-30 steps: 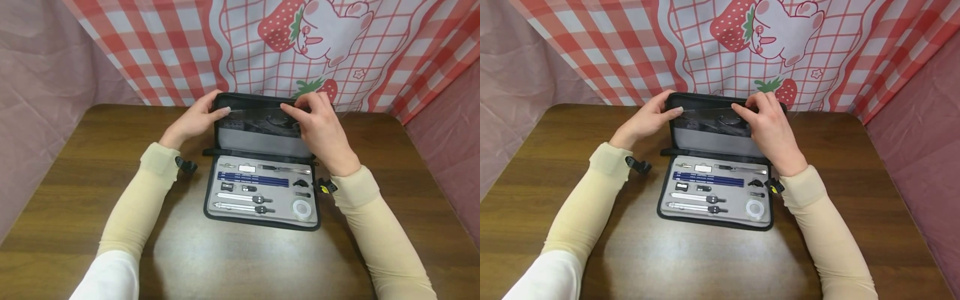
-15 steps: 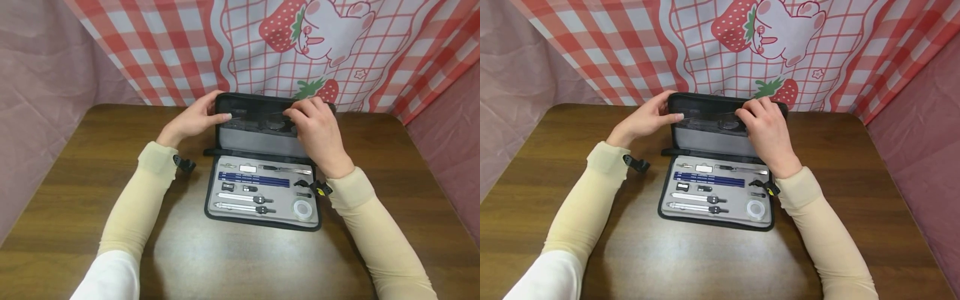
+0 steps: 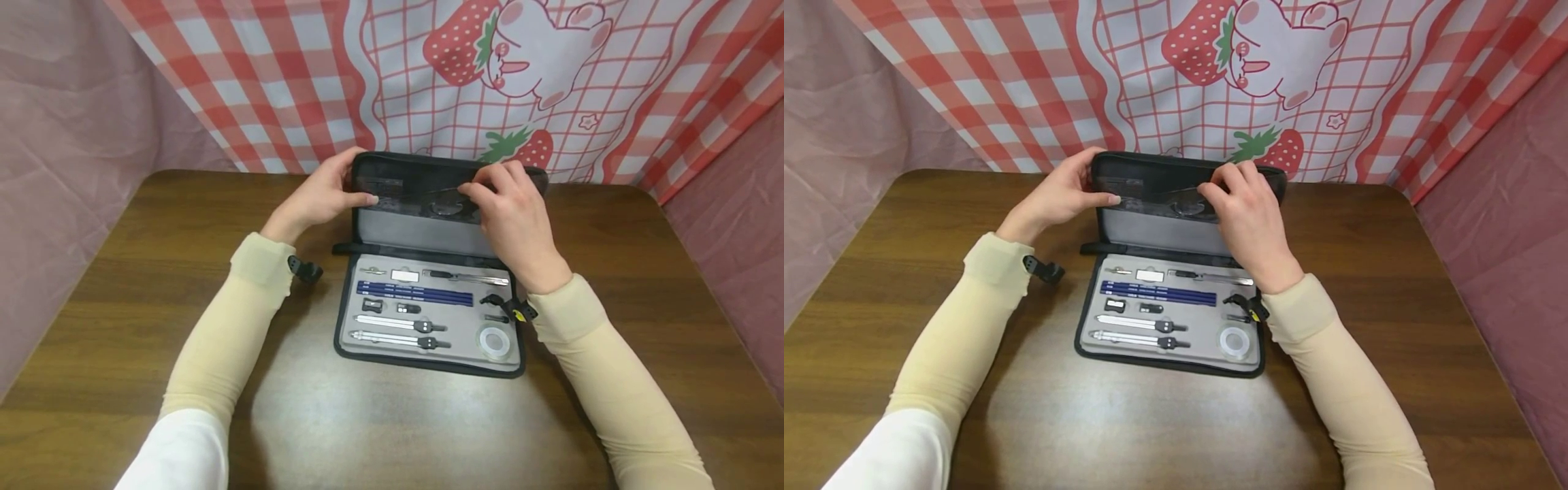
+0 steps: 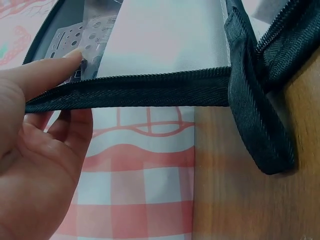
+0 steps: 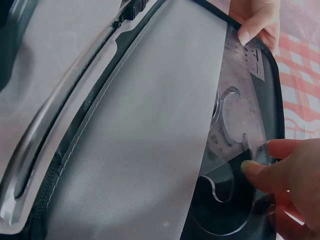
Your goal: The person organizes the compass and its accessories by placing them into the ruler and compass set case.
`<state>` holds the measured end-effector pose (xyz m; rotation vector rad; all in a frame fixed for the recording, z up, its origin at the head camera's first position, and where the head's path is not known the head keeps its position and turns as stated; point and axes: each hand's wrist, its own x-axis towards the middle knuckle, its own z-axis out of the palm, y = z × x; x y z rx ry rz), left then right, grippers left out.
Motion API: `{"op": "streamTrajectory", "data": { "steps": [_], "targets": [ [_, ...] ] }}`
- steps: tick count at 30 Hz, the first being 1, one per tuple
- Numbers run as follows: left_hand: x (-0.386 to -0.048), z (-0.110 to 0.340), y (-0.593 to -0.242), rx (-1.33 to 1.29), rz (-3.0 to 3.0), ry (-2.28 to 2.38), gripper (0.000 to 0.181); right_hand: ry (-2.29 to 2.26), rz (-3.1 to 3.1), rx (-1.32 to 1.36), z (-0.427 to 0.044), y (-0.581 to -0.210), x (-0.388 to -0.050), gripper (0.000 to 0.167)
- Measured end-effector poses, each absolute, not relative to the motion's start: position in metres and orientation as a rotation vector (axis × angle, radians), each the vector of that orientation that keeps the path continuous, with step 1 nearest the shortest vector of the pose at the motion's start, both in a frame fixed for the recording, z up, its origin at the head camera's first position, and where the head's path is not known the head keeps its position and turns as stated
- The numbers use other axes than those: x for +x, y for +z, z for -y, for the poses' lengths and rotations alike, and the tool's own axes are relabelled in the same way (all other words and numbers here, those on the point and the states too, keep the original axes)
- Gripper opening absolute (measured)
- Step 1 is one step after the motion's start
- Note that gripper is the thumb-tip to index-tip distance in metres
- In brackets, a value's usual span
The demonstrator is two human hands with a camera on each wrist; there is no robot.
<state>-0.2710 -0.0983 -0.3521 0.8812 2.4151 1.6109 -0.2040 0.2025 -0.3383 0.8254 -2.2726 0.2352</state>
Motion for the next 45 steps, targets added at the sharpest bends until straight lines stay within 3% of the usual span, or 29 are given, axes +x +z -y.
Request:
{"op": "streamTrajectory", "data": {
  "steps": [11,18,26,31,36,45],
  "targets": [
    [-0.269,0.099,-0.353,0.879,-2.453,1.582,0.037,0.234,2.341,0.887,-0.206,-0.336,-0.205,0.026],
    [-0.269,0.1,-0.353,0.876,-2.484,1.573,0.037,0.464,2.356,0.647,-0.229,-0.312,-0.201,0.015],
    [-0.27,0.099,-0.354,0.843,-2.528,1.57,0.038,0.522,2.624,0.286,-0.268,-0.298,-0.198,0.038],
    [-0.27,0.098,-0.355,0.839,-2.54,1.568,0.039,0.578,2.725,0.188,-0.274,-0.296,-0.201,0.041],
    [-0.271,0.099,-0.355,0.832,-2.527,1.581,0.039,0.7,2.753,0.102,-0.28,-0.3,-0.206,0.033],
    [-0.273,0.099,-0.357,0.831,-2.513,1.593,0.04,0.781,2.378,0.231,-0.273,-0.306,-0.212,0.025]
  ]
}}
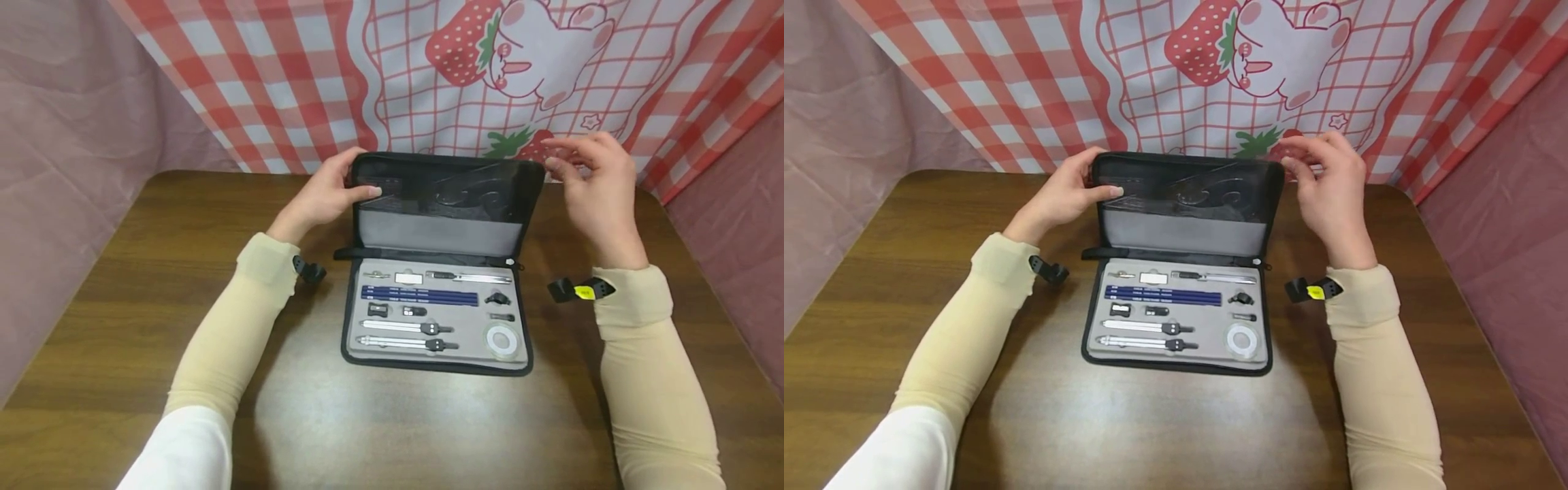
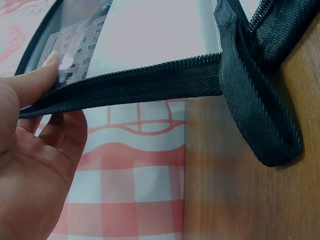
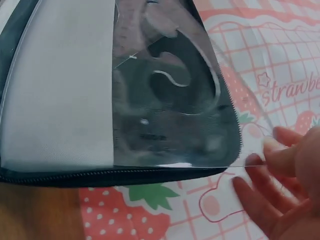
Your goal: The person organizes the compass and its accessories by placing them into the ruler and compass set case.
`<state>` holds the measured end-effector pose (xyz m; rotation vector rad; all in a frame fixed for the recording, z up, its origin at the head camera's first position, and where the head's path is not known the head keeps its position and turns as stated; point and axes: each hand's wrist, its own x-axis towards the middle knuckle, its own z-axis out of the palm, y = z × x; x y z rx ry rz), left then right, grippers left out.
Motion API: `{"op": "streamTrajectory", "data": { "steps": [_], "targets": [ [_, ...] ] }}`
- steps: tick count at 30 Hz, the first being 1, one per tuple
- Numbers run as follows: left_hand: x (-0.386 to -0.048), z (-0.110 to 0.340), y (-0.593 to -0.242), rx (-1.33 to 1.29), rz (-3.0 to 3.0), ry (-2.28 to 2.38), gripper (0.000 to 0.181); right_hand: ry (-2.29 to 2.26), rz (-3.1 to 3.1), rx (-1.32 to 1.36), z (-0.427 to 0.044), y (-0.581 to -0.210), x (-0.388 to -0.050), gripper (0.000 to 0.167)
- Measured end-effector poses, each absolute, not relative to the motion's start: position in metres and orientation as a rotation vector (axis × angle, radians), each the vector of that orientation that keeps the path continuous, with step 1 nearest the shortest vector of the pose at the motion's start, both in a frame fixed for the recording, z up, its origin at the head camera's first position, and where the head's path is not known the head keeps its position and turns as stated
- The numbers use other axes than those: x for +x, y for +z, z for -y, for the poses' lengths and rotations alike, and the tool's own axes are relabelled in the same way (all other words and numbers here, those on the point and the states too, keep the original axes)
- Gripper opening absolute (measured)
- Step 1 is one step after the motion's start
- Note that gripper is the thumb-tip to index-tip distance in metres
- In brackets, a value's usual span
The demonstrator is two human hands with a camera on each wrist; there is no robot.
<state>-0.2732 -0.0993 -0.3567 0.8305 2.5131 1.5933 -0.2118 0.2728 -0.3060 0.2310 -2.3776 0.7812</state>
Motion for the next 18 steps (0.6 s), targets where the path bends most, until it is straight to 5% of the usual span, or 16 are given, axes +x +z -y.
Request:
{"op": "streamTrajectory", "data": {
  "steps": [18],
  "targets": [
    [-0.2692,0.0962,-0.3555,0.85,-2.528,1.585,0.037,0.559,2.419,0.276,-0.263,-0.3032,-0.2024,0.024]
  ]
}}
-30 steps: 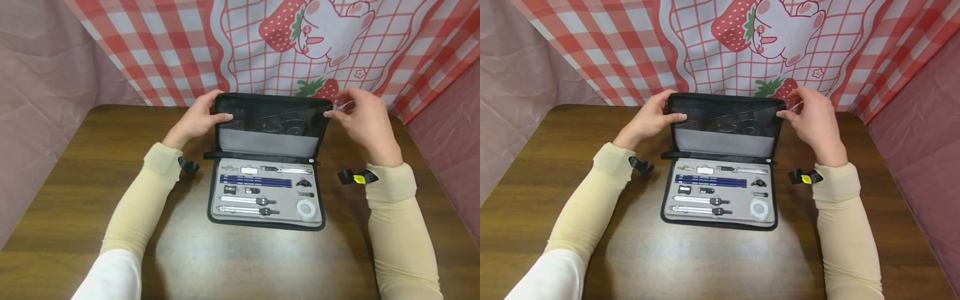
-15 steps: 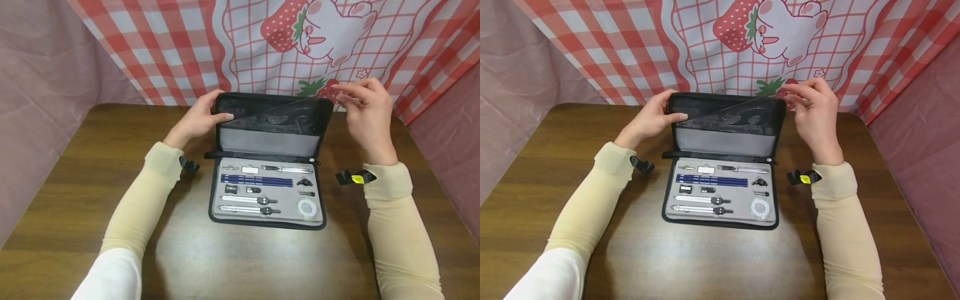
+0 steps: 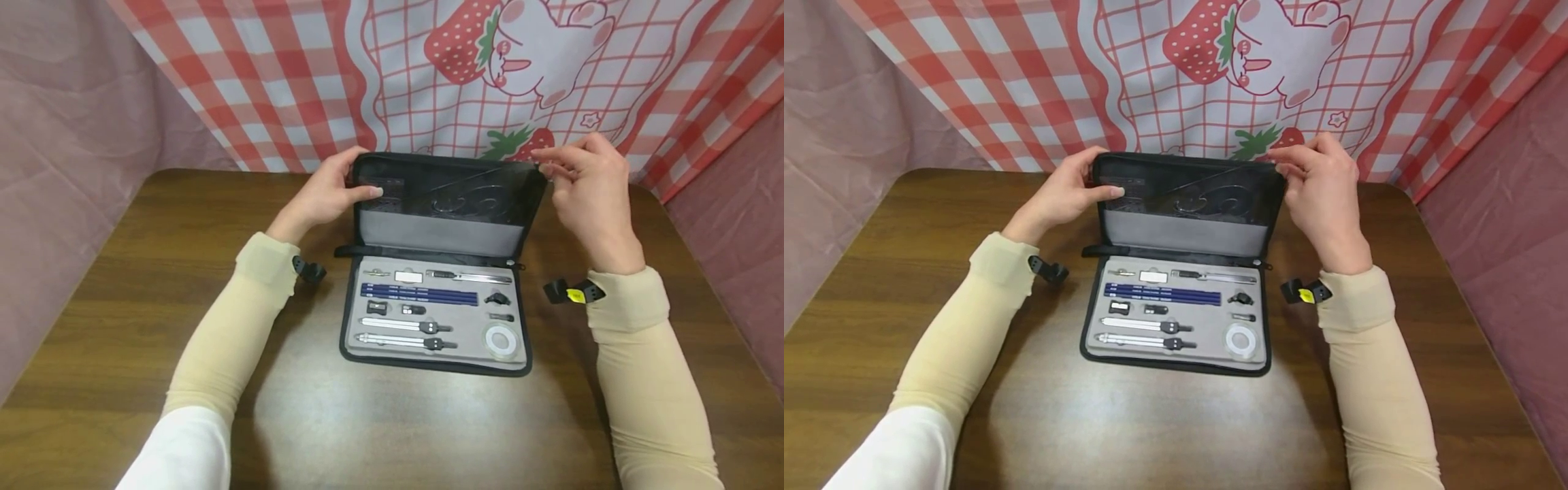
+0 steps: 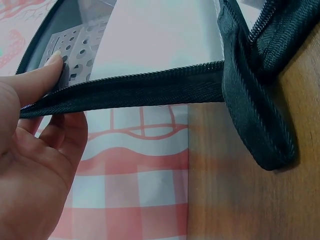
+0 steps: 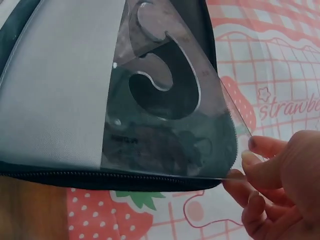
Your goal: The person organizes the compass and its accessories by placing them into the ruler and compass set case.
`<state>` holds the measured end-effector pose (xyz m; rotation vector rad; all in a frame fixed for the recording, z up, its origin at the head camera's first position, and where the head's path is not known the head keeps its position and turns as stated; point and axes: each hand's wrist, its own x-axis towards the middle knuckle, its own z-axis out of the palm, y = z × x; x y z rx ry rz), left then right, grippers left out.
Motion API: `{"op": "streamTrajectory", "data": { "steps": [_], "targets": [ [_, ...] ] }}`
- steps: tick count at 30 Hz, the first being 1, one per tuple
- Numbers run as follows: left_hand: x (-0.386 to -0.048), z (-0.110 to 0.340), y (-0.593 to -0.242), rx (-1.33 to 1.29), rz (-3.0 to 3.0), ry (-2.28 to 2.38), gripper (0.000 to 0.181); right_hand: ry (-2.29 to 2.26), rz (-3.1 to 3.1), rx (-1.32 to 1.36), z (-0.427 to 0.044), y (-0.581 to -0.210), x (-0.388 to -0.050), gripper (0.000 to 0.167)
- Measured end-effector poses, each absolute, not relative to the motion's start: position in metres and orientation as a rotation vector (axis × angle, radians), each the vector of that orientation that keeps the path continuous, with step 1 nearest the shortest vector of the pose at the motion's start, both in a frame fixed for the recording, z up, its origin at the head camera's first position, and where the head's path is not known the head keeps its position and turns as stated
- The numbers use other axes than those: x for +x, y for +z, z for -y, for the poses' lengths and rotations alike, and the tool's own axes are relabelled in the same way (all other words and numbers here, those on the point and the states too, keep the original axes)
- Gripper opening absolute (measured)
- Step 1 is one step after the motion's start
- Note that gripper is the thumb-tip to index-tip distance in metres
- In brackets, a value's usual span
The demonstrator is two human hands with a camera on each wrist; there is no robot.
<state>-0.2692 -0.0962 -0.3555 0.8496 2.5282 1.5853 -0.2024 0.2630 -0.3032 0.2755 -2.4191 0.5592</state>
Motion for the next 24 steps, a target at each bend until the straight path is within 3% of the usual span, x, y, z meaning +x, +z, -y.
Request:
{"op": "streamTrajectory", "data": {
  "steps": [24],
  "targets": [
    [-0.2699,0.0941,-0.3557,0.831,-2.521,1.585,0.037,0.418,2.575,0.511,-0.2575,-0.2967,-0.1935,0.022]
  ]
}}
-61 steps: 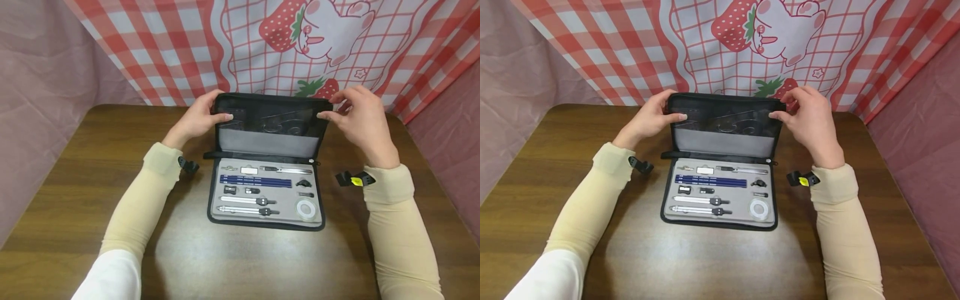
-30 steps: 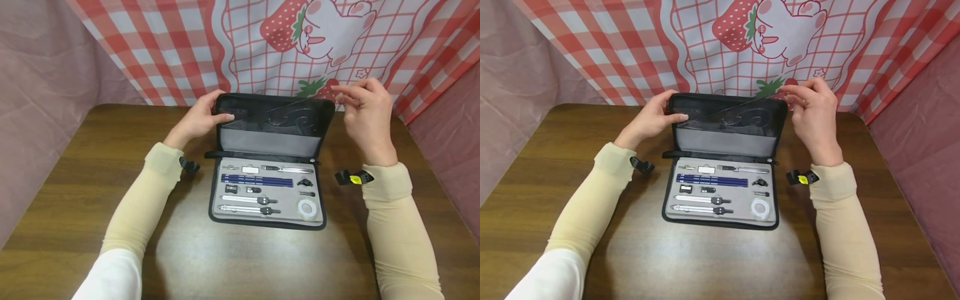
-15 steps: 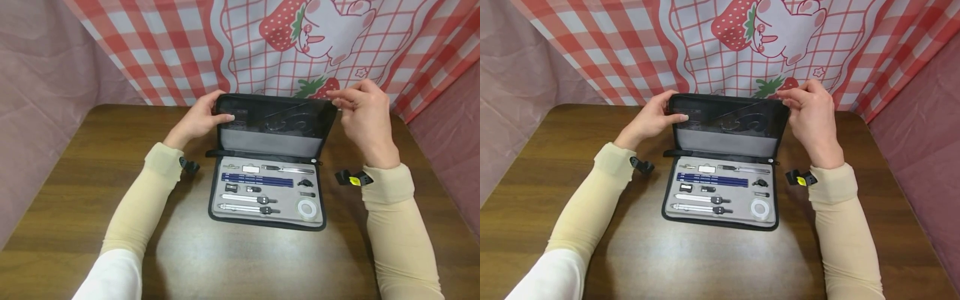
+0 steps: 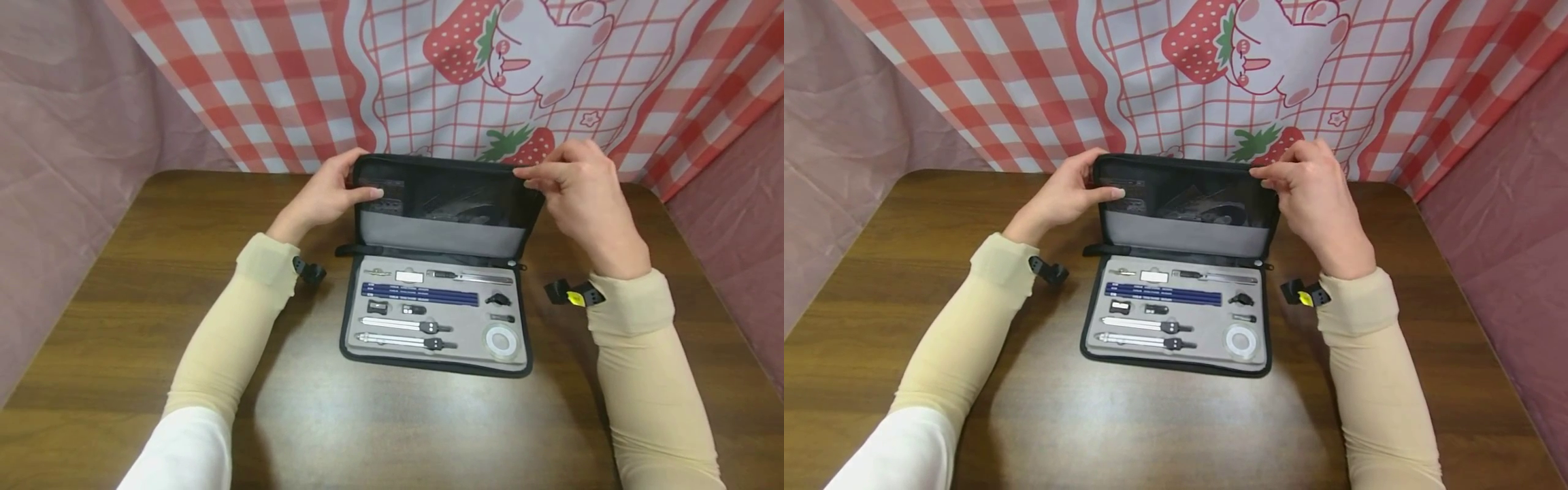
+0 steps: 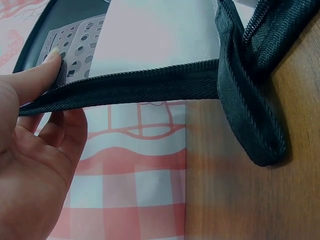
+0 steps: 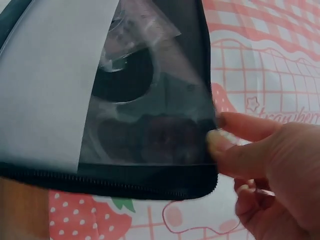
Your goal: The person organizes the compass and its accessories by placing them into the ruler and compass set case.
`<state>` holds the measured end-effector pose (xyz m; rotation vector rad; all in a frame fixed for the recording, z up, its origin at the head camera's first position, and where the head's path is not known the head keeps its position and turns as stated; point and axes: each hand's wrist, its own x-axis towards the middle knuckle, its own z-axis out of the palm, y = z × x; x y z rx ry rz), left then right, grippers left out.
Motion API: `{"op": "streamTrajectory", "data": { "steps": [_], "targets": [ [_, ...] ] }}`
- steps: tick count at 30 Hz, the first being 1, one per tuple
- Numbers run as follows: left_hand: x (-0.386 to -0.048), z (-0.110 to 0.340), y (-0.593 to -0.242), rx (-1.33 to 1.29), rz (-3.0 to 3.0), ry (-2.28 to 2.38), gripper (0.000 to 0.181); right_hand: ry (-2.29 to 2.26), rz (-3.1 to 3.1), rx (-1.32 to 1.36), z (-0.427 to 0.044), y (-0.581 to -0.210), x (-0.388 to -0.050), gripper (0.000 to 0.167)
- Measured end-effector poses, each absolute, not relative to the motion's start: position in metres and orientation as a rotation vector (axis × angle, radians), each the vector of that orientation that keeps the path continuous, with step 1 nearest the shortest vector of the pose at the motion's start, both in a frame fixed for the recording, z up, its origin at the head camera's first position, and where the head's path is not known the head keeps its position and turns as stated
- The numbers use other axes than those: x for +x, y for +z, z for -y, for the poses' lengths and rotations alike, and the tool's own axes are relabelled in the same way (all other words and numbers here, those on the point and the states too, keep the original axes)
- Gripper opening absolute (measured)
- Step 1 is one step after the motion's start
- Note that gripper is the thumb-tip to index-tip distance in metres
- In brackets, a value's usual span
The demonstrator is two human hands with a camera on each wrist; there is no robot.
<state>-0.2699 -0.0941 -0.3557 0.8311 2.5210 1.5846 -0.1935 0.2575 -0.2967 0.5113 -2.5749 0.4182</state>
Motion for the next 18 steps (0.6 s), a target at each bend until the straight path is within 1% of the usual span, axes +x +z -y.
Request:
{"op": "streamTrajectory", "data": {
  "steps": [7,14,18],
  "targets": [
    [-0.2699,0.0942,-0.3561,0.835,-2.51,1.596,0.036,0.331,2.618,0.595,-0.2576,-0.2956,-0.1918,0.03],
    [-0.2701,0.0947,-0.3582,0.859,-2.516,1.596,0.035,0.302,2.627,0.597,-0.2575,-0.3004,-0.194,0.017],
    [-0.2699,0.0933,-0.3569,0.868,-2.506,1.6,0.035,0.245,2.595,0.599,-0.2599,-0.3029,-0.1966,0.015]
  ]
}}
